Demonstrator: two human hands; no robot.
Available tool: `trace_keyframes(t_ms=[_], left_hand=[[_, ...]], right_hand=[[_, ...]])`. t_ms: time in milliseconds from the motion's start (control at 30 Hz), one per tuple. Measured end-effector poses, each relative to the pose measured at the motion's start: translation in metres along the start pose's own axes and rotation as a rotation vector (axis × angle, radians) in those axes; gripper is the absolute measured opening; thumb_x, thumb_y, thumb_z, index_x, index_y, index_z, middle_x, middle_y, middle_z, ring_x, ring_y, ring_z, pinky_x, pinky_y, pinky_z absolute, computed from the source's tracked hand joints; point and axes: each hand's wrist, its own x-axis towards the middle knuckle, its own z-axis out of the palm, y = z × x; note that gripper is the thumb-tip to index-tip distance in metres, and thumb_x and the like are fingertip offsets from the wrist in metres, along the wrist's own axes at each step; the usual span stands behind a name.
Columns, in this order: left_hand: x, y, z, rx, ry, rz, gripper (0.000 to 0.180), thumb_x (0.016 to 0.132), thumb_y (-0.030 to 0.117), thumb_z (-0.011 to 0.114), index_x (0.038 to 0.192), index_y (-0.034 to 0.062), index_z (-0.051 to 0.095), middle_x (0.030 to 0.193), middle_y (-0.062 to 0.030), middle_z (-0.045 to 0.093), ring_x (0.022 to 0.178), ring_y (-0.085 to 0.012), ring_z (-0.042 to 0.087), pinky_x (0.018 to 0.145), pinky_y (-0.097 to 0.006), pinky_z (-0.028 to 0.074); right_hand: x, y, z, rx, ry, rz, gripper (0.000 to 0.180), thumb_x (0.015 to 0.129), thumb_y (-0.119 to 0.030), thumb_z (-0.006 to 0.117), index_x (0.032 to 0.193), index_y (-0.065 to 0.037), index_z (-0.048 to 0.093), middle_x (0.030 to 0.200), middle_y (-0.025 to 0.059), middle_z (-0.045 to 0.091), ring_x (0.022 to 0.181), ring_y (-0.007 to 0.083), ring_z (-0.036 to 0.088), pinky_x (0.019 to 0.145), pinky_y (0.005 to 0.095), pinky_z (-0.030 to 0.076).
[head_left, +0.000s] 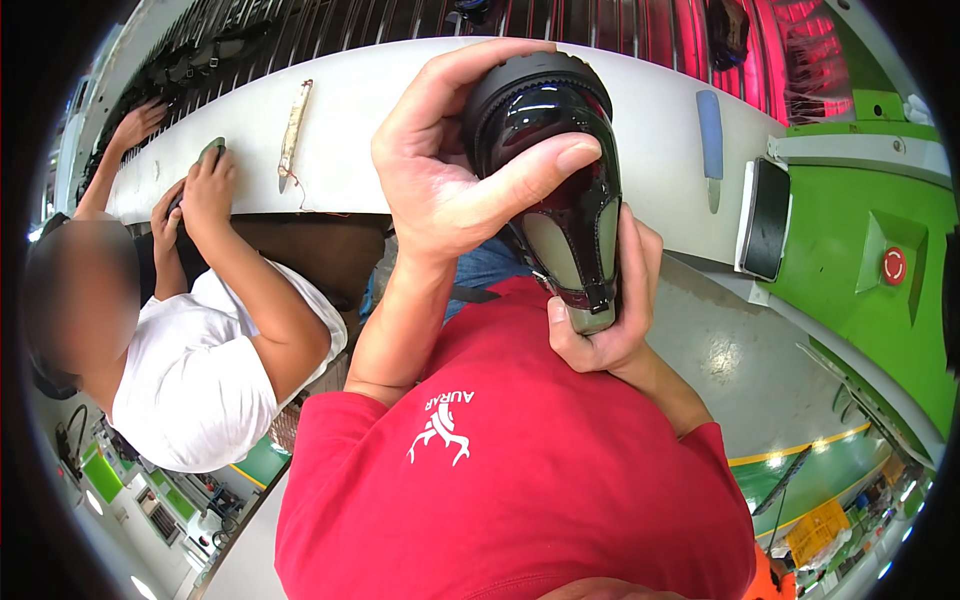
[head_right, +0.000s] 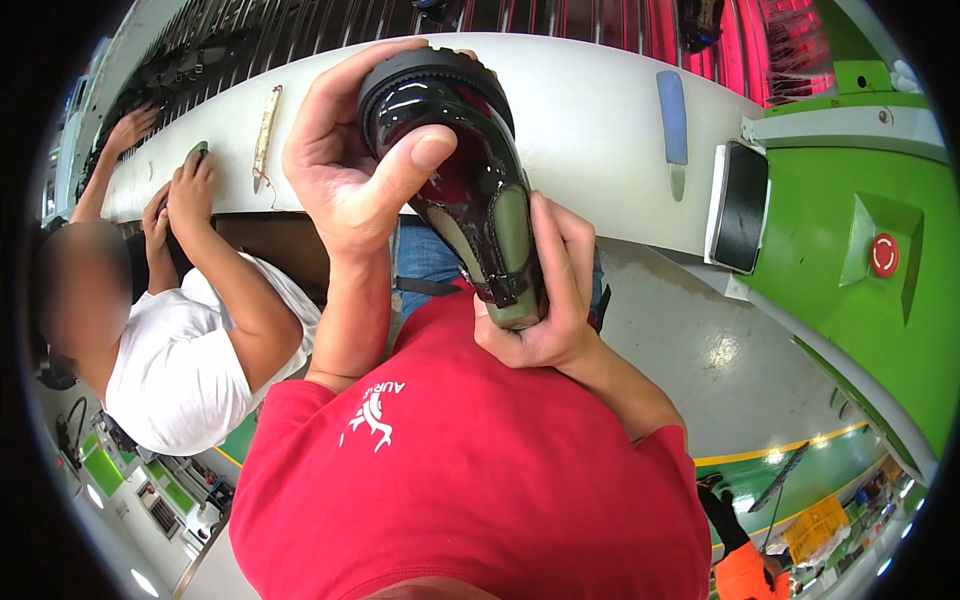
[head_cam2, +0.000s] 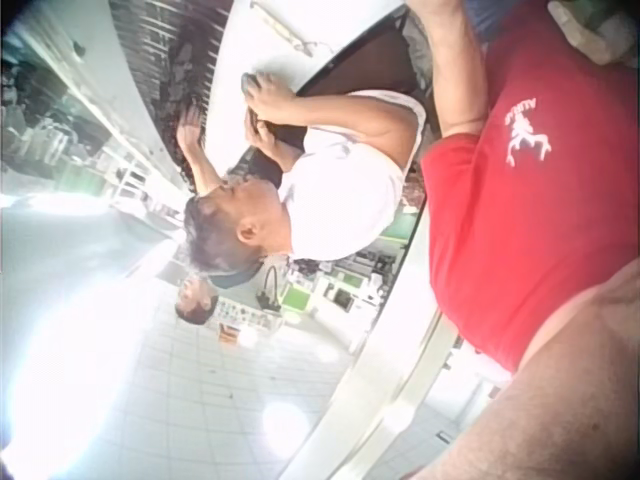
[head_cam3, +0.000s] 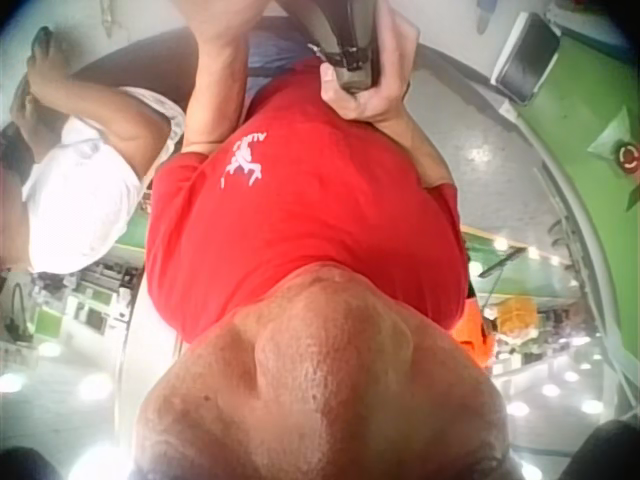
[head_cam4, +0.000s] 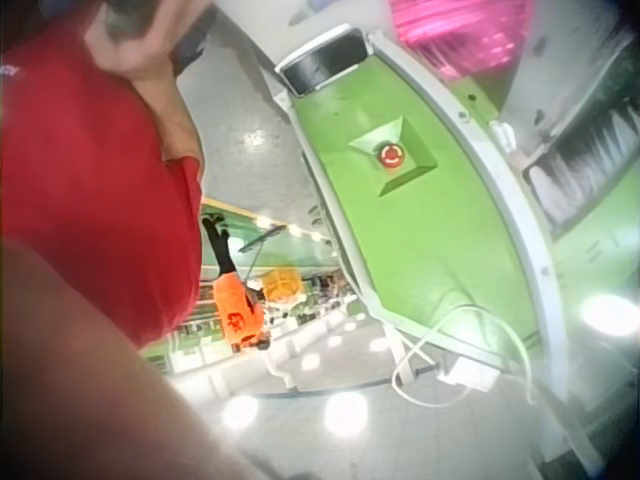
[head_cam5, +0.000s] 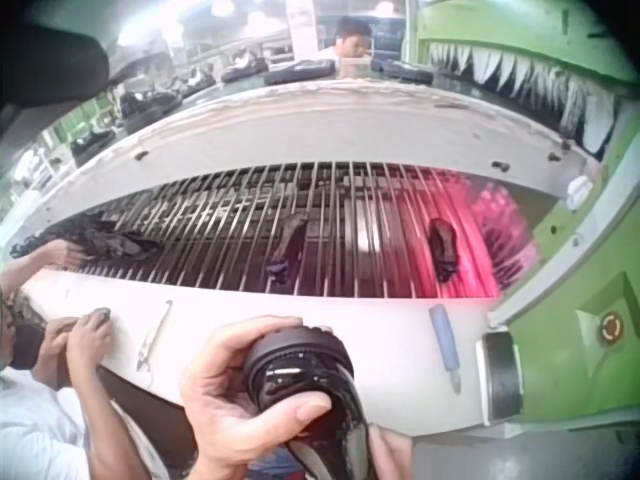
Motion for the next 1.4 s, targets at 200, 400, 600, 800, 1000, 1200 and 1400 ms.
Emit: trace_keyframes(t_ms=[200, 400, 600, 800, 1000, 1200, 1400], left_hand=[[0.003, 0.001, 0.006, -0.066, 0.076, 0.035, 0.064, 0.080, 0.006, 0.098, 0.137, -0.0041, 0.070, 0.113, -0.0134, 0.080, 0.099, -0.0183, 0.079, 0.090, -0.031, 0.064], [0.001, -0.004, 0.006, -0.007, 0.048, 0.151, 0.055, 0.085, 0.004, 0.094, 0.136, -0.0009, 0.073, 0.111, -0.0117, 0.081, 0.101, -0.0173, 0.078, 0.091, -0.031, 0.063], [0.001, 0.003, 0.003, 0.017, 0.010, 0.101, 0.051, 0.089, 0.004, 0.090, 0.137, -0.0018, 0.073, 0.114, -0.0127, 0.080, 0.102, -0.0171, 0.078, 0.093, -0.030, 0.062], [0.007, 0.021, 0.005, -0.112, -0.040, 0.091, 0.078, 0.091, 0.004, 0.087, 0.158, -0.0082, 0.049, 0.125, -0.0202, 0.077, 0.113, -0.0214, 0.075, 0.103, -0.033, 0.057], [-0.016, 0.015, 0.002, -0.151, -0.045, 0.001, 0.057, 0.088, -0.007, 0.087, 0.141, -0.0098, 0.064, 0.128, -0.0227, 0.077, 0.119, -0.0272, 0.077, 0.105, -0.040, 0.064], [-0.016, 0.020, 0.006, -0.012, 0.012, 0.043, 0.041, 0.088, -0.009, 0.087, 0.127, -0.0088, 0.074, 0.119, -0.0192, 0.081, 0.108, -0.0246, 0.081, 0.098, -0.037, 0.067], [-0.023, 0.022, 0.002, 0.031, 0.017, 0.044, 0.036, 0.091, -0.008, 0.086, 0.125, -0.0077, 0.076, 0.112, -0.0179, 0.083, 0.102, -0.0223, 0.082, 0.094, -0.034, 0.068]], right_hand=[[0.000, 0.000, 0.001, -0.023, -0.009, -0.008, 0.098, 0.081, -0.019, 0.072, 0.162, 0.020, 0.033, 0.150, 0.0313, 0.046, 0.136, 0.0393, 0.054, 0.114, 0.0464, 0.047], [0.003, -0.005, 0.003, 0.001, 0.045, 0.000, 0.096, 0.075, -0.010, 0.075, 0.160, 0.020, 0.040, 0.145, 0.0316, 0.052, 0.131, 0.0396, 0.058, 0.110, 0.0435, 0.052], [0.005, -0.004, 0.004, 0.023, 0.074, -0.010, 0.094, 0.076, -0.010, 0.074, 0.159, 0.020, 0.041, 0.145, 0.0321, 0.052, 0.129, 0.0392, 0.061, 0.109, 0.0440, 0.053], [0.019, -0.002, -0.011, 0.111, 0.090, 0.015, 0.095, 0.079, -0.012, 0.072, 0.162, 0.018, 0.039, 0.148, 0.0301, 0.052, 0.131, 0.0373, 0.062, 0.114, 0.0459, 0.051], [0.024, -0.005, -0.033, 0.555, 0.265, 0.387, 0.090, 0.080, -0.012, 0.070, 0.162, 0.009, 0.039, 0.149, 0.0207, 0.057, 0.136, 0.0312, 0.060, 0.114, 0.0444, 0.051], [0.013, 0.008, -0.043, 0.679, 0.296, 0.404, 0.070, 0.081, -0.013, 0.065, 0.148, 0.002, 0.053, 0.131, 0.0152, 0.066, 0.114, 0.0271, 0.069, 0.100, 0.0426, 0.058], [0.007, 0.014, -0.038, 0.729, 0.374, 0.474, 0.070, 0.080, -0.014, 0.063, 0.147, 0.001, 0.054, 0.126, 0.0154, 0.068, 0.107, 0.0277, 0.071, 0.095, 0.0425, 0.060]])
